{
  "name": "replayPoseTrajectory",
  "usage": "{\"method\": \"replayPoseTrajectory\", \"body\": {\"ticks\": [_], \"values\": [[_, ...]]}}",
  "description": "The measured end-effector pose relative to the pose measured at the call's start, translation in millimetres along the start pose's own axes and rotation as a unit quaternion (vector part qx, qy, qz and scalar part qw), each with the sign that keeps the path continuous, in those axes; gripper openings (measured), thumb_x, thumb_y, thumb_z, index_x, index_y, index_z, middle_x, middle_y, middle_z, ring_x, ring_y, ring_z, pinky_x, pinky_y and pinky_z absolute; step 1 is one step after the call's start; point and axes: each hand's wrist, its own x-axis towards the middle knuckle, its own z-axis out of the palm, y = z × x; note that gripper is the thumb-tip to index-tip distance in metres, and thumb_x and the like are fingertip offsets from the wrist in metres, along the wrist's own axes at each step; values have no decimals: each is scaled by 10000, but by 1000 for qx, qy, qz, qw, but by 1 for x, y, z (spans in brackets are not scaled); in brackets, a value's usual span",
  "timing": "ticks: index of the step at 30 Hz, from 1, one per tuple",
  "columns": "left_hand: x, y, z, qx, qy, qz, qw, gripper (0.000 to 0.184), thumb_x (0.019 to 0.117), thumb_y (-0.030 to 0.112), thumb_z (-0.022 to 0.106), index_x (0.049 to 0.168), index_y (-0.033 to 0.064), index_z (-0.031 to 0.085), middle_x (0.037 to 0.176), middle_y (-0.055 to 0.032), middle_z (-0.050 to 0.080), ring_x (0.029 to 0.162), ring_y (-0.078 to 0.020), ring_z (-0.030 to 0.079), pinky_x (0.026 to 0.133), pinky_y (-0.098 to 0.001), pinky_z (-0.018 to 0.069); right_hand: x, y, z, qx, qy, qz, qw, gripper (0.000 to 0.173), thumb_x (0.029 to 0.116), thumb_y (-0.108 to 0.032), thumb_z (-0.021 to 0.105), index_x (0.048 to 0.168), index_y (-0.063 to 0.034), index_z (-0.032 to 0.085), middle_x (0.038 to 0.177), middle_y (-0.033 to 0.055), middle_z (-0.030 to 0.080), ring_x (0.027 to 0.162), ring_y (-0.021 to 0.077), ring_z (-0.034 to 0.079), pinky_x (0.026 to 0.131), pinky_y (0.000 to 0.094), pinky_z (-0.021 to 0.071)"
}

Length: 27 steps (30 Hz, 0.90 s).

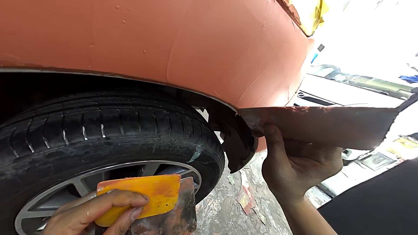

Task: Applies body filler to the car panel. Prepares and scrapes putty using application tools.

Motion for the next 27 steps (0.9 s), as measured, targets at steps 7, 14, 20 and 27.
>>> {"method": "replayPoseTrajectory", "body": {"ticks": [7, 14, 20, 27], "values": [[-1, -4, 4, -9, -3, 1, 1000, 203, 947, 42, 708, 1149, 34, 728, 1088, -78, 750, 962, -99, 716, 846, -279, 601, 4, -3, 5, 10, -10, 0, 1000, 417, 882, 1, 756, 1208, -142, 540, 1067, -41, 718, 889, 125, 728, 762, 314, 656], [0, -2, 3, -6, 4, 4, 1000, 196, 950, 58, 711, 1143, 43, 736, 1073, -77, 755, 949, -97, 720, 828, -271, 605, 8, -8, 15, 5, -10, -17, 1000, 419, 877, 6, 757, 1208, -125, 537, 1070, -26, 722, 867, 131, 730, 732, 311, 657], [-1, 0, 0, -3, 6, 2, 1000, 189, 952, 67, 711, 1139, 52, 741, 1084, -70, 756, 971, -98, 719, 852, -277, 602, 11, -11, 20, 1, -15, -26, 1000, 452, 867, -20, 786, 1233, -138, 548, 1115, -38, 721, 975, 147, 731, 835, 341, 655], [-1, 1, -3, 5, 15, 8, 1000, 183, 958, 89, 710, 1137, 67, 744, 1078, -65, 755, 962, -98, 717, 843, -276, 603, 18, -17, 30, 8, -25, -35, 999, 454, 864, -9, 784, 1231, -124, 542, 1109, -20, 720, 976, 167, 731, 840, 370, 656]]}}
